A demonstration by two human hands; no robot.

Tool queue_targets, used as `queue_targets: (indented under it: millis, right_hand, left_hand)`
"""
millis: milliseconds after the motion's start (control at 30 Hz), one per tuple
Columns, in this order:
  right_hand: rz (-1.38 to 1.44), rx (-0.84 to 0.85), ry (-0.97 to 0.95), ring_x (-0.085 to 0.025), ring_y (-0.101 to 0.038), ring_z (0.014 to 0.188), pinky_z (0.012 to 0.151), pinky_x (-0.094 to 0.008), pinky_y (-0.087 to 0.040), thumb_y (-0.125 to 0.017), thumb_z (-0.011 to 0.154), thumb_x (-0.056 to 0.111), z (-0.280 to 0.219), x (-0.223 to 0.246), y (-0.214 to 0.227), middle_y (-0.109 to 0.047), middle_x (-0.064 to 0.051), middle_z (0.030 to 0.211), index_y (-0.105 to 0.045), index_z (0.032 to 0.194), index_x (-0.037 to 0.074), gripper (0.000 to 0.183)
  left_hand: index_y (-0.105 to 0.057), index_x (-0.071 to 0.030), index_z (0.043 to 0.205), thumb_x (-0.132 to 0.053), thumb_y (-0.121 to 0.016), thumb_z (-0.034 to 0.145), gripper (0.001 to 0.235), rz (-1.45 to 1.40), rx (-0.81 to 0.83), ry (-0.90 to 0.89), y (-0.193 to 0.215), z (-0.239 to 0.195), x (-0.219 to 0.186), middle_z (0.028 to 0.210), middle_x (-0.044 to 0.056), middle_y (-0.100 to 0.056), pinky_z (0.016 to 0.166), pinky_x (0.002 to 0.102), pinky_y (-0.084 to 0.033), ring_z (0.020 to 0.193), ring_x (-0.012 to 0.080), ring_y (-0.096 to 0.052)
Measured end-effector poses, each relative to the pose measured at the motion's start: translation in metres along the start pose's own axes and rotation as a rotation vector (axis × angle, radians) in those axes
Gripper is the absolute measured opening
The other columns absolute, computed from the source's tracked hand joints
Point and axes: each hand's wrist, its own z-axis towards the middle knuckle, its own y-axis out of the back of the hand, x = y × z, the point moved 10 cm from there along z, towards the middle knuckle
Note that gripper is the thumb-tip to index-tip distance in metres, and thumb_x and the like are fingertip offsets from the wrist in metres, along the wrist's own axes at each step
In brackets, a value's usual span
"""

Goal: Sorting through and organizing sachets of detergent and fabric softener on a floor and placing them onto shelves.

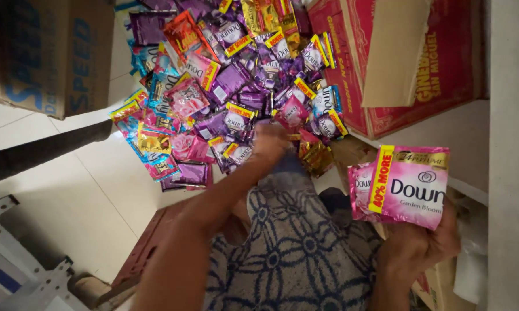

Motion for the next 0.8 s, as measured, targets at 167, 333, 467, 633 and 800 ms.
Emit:
queue_targets:
  millis: [167, 333, 467, 633, 800]
  right_hand:
    - [-0.106, 0.015, 0.129, -0.011, -0.062, 0.098, 0.092, -0.026, -0.051, -0.057, 0.099, -0.002, -0.003, -0.011, 0.008, -0.07, -0.006, 0.109, -0.069, 0.117, -0.007, 0.022]
    - [-0.118, -0.005, 0.093, -0.011, -0.063, 0.097, 0.093, -0.025, -0.052, -0.053, 0.099, 0.0, -0.004, -0.019, 0.015, -0.072, -0.006, 0.106, -0.07, 0.114, -0.007, 0.023]
    - [-0.033, -0.01, 0.063, -0.011, -0.064, 0.097, 0.092, -0.027, -0.053, -0.057, 0.101, -0.003, -0.003, -0.028, 0.016, -0.071, -0.006, 0.108, -0.07, 0.115, -0.008, 0.02]
    - [0.022, 0.003, 0.056, -0.011, -0.064, 0.094, 0.088, -0.026, -0.054, -0.061, 0.103, -0.003, -0.003, -0.016, 0.011, -0.071, -0.006, 0.108, -0.068, 0.117, -0.008, 0.016]
    - [0.019, 0.03, 0.064, -0.012, -0.064, 0.099, 0.094, -0.027, -0.054, -0.063, 0.1, -0.004, -0.002, -0.018, 0.003, -0.07, -0.006, 0.112, -0.066, 0.121, -0.007, 0.021]
  left_hand:
    - [-0.072, -0.017, 0.118, -0.033, -0.055, 0.091, 0.036, 0.103, -0.106, -0.262, 0.051, -0.001, -0.054, 0.134, 0.012, -0.061, 0.106, 0.068, -0.032, 0.131, 0.0391, -0.048]
    - [-0.071, -0.022, 0.137, -0.035, -0.054, 0.1, 0.043, -0.013, 0.032, -0.09, -0.002, -0.029, 0.025, 0.154, 0.015, -0.052, 0.126, 0.063, -0.02, 0.15, 0.0403, -0.032]
    - [-0.069, -0.024, 0.132, -0.042, -0.05, 0.097, 0.044, 0.336, 0.292, -0.04, 0.048, -0.064, 0.059, 0.161, 0.017, -0.038, 0.112, 0.075, -0.004, 0.152, 0.0495, -0.014]
    - [-0.062, -0.012, 0.139, -0.055, -0.044, 0.1, 0.061, 0.42, 0.642, 0.045, 0.058, -0.066, 0.04, 0.155, 0.028, -0.039, 0.103, 0.079, 0.0, 0.143, 0.0557, -0.026]
    - [-0.061, -0.014, 0.141, -0.036, -0.049, 0.113, 0.037, 0.278, 0.006, -0.07, -0.08, 0.001, -0.061, 0.145, 0.02, -0.059, 0.105, 0.069, -0.022, 0.133, 0.0442, -0.052]
